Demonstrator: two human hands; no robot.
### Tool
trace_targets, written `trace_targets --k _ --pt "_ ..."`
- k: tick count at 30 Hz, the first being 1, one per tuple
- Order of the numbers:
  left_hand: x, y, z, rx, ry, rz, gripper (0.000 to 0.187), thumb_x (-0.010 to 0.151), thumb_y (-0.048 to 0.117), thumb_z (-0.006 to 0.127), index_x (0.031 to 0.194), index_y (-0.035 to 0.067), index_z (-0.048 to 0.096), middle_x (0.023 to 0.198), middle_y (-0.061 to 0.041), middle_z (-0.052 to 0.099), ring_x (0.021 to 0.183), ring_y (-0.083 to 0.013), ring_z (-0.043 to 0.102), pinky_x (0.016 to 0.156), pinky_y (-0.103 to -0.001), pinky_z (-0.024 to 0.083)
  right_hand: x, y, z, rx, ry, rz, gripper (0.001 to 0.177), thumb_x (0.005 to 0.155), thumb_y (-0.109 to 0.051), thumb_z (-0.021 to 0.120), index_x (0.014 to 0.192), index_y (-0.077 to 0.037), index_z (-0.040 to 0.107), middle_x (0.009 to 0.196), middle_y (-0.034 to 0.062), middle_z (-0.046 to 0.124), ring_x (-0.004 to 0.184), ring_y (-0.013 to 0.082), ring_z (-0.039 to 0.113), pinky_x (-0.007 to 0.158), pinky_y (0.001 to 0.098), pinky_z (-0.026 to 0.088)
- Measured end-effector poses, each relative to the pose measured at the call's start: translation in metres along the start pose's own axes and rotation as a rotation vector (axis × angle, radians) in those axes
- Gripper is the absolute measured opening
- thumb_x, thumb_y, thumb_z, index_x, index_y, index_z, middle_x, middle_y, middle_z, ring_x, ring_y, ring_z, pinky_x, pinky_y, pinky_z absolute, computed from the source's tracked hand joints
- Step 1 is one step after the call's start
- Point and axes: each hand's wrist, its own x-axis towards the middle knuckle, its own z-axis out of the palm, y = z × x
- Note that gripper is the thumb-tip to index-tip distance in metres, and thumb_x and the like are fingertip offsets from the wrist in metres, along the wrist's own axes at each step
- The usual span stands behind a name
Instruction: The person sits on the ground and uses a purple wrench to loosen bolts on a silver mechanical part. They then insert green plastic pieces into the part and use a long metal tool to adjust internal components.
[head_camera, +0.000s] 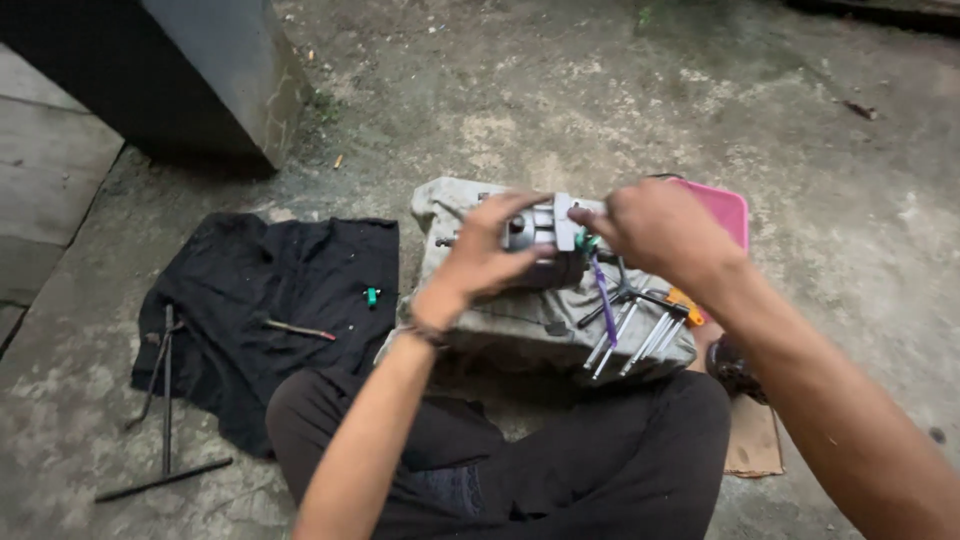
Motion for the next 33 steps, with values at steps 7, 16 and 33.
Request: trace_targets --k 7,16,33 --pt "-0.11 -0.041 -0.114 0.023 0.378 -0.37 0.033 0.088 0.003 0.069 0.121 0.001 0.069 0.113 -0.009 0.076 0.096 -0.0163 0.071 0.088 -0.026 0.056 -0.034 0.002 -0.033 0.076 0.039 0.111 0.066 0.112 -0.05 0.041 0.072 -0.002 0.061 0.063 0.0099 0.059 0.048 0.0231 0.052 0.057 0.0375 0.049" --pt "-0.231 -0.276 -0.087 0.828 0.171 -0.811 0.044 0.084 0.031 0.071 0.123 0.01 0.067 0.11 -0.016 0.067 0.098 -0.04 0.066 0.082 -0.048 0.055 -0.054 -0.004 -0.022 0.375 0.093 0.103 0.036 0.099 -0.036 0.059 0.089 -0.007 0.077 0.056 0.0056 0.069 0.036 0.017 0.049 0.038 0.0293 0.037" --pt "-0.197 -0.224 -0.114 0.573 0.452 -0.681 0.027 0.087 0.006 0.069 0.112 0.003 0.076 0.096 -0.014 0.077 0.077 -0.0261 0.073 0.067 -0.036 0.057 -0.095 0.035 -0.01 0.551 0.249 0.146 0.018 0.084 -0.023 0.076 0.092 -0.007 0.078 0.057 0.0066 0.072 0.038 0.0157 0.05 0.038 0.0313 0.037"
